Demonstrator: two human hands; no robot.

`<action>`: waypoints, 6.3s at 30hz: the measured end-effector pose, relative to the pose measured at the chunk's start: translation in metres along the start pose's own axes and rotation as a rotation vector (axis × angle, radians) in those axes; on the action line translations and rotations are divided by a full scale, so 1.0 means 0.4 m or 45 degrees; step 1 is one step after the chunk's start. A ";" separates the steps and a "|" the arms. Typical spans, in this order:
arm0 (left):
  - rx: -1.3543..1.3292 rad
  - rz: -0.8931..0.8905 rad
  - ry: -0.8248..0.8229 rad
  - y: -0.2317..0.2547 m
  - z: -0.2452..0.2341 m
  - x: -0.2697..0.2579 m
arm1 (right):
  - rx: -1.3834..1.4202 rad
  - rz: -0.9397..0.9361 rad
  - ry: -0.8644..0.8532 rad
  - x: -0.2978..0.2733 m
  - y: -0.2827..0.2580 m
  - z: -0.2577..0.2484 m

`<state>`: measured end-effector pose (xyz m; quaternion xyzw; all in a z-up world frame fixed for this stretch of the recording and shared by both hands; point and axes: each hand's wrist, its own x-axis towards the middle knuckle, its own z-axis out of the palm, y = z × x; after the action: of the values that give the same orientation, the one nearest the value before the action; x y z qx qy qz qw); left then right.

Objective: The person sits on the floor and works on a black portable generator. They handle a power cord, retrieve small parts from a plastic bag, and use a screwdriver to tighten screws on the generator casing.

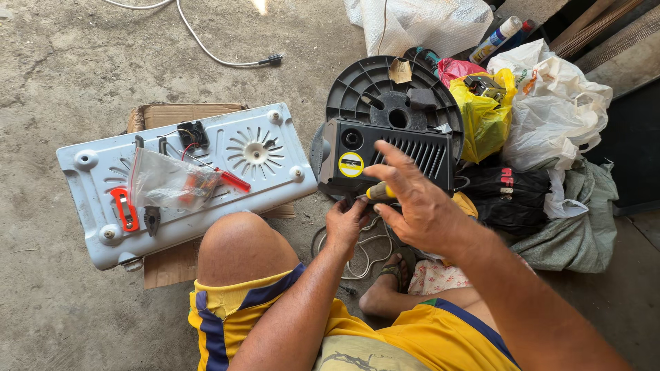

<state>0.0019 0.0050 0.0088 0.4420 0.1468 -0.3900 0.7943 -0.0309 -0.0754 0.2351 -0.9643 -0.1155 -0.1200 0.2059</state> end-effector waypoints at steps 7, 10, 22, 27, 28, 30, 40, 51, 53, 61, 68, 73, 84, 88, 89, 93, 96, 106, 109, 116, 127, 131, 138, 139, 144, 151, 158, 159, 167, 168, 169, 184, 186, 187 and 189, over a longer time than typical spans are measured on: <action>0.068 0.045 0.015 -0.005 0.005 0.005 | -0.128 0.441 -0.108 0.015 0.005 -0.004; 0.028 0.056 0.026 -0.010 -0.005 0.008 | 0.170 0.202 -0.072 0.004 0.010 0.010; 0.025 0.063 0.034 -0.026 0.010 0.014 | -0.188 0.522 -0.283 0.016 -0.017 0.011; 0.024 0.084 0.018 -0.014 0.005 0.009 | -0.100 0.088 0.081 0.029 -0.016 0.008; 0.031 0.092 0.006 -0.012 0.003 0.007 | 0.034 -0.097 0.095 0.029 -0.010 0.011; 0.054 0.093 0.006 -0.010 0.008 0.005 | 0.034 -0.075 0.100 0.021 0.003 0.013; 0.135 0.113 0.046 -0.030 0.003 0.021 | 0.144 0.149 -0.126 0.015 0.016 0.031; 0.134 0.064 0.066 -0.014 0.018 0.009 | 0.037 0.308 -0.289 0.039 -0.024 -0.001; 0.159 0.091 0.101 -0.010 0.022 0.006 | -0.300 1.076 -0.390 0.044 -0.022 0.002; 0.094 0.095 0.051 -0.027 0.014 0.012 | -0.088 0.734 -0.402 0.054 -0.014 -0.018; 0.047 0.114 0.035 -0.049 0.000 0.026 | 0.314 -0.035 -0.305 0.044 -0.005 0.008; 0.062 0.117 0.065 -0.046 0.005 0.030 | -0.258 0.557 -0.126 0.043 -0.007 0.011; 0.061 0.121 0.067 -0.060 -0.003 0.034 | -0.135 0.070 0.014 0.031 -0.018 0.008; 0.108 0.148 0.081 -0.075 -0.003 0.040 | -0.114 0.260 -0.121 0.022 0.010 0.023; 0.155 0.180 0.109 -0.066 -0.003 0.043 | -0.269 0.492 -0.116 0.036 0.010 0.031; 0.068 0.213 0.034 -0.047 0.009 0.031 | -0.326 0.410 -0.152 0.056 -0.011 0.001; -0.050 0.083 -0.046 -0.034 -0.003 0.036 | 0.007 -0.170 0.151 0.060 -0.026 -0.002; -0.023 0.151 -0.056 -0.053 -0.016 0.039 | 0.099 -0.033 0.029 -0.003 0.010 0.031; -0.019 0.105 -0.041 -0.047 -0.005 0.039 | -0.205 0.557 -0.351 0.009 0.021 0.051; 0.253 0.073 0.013 -0.027 -0.020 0.021 | 0.167 -0.146 -0.039 -0.025 0.021 0.070; 0.283 0.050 0.052 -0.023 -0.022 0.030 | 0.119 -0.045 0.083 -0.025 0.001 0.060; 0.038 0.086 -0.037 -0.041 -0.019 0.036 | -0.087 0.352 -0.019 -0.012 -0.003 0.076; 0.034 0.099 -0.068 -0.033 -0.019 0.029 | 0.119 -0.083 0.118 -0.017 0.010 0.061; 0.025 0.086 -0.060 -0.032 -0.015 0.027 | 0.152 -0.026 0.092 -0.024 0.017 0.063; 0.022 0.033 -0.045 -0.018 -0.011 0.015 | 0.130 0.293 0.027 -0.043 0.048 0.110; -0.186 -0.064 -0.005 0.017 -0.026 0.012 | 0.189 0.402 0.208 -0.043 0.041 0.064; 0.380 0.564 0.241 0.106 -0.048 0.015 | 0.340 0.147 0.327 0.018 0.009 0.031; 0.481 0.663 0.248 0.113 -0.049 0.014 | 0.295 0.148 0.280 0.027 0.009 0.036; 0.350 0.625 0.208 0.134 -0.040 0.013 | 0.167 0.147 0.080 0.085 0.018 0.046; 0.352 0.627 0.211 0.132 -0.037 0.010 | 0.166 0.137 0.028 0.091 0.021 0.044; 0.367 0.619 0.221 0.133 -0.038 0.004 | 0.166 0.127 -0.022 0.098 0.025 0.044; 0.061 0.559 0.150 0.102 -0.030 0.020 | 0.239 -0.209 -0.115 0.143 0.013 0.062; 0.118 0.546 0.169 0.106 -0.032 0.018 | 0.180 -0.143 -0.140 0.142 0.011 0.063; 0.049 0.485 0.163 0.108 -0.033 0.015 | 0.143 -0.063 -0.155 0.141 0.014 0.064; -0.087 0.366 0.143 0.114 -0.032 0.010 | 0.073 0.049 -0.193 0.139 0.021 0.062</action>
<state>0.0402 0.0273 0.0259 0.4525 0.1395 -0.2417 0.8470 0.0286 -0.0626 0.2255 -0.9664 -0.1157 -0.0394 0.2262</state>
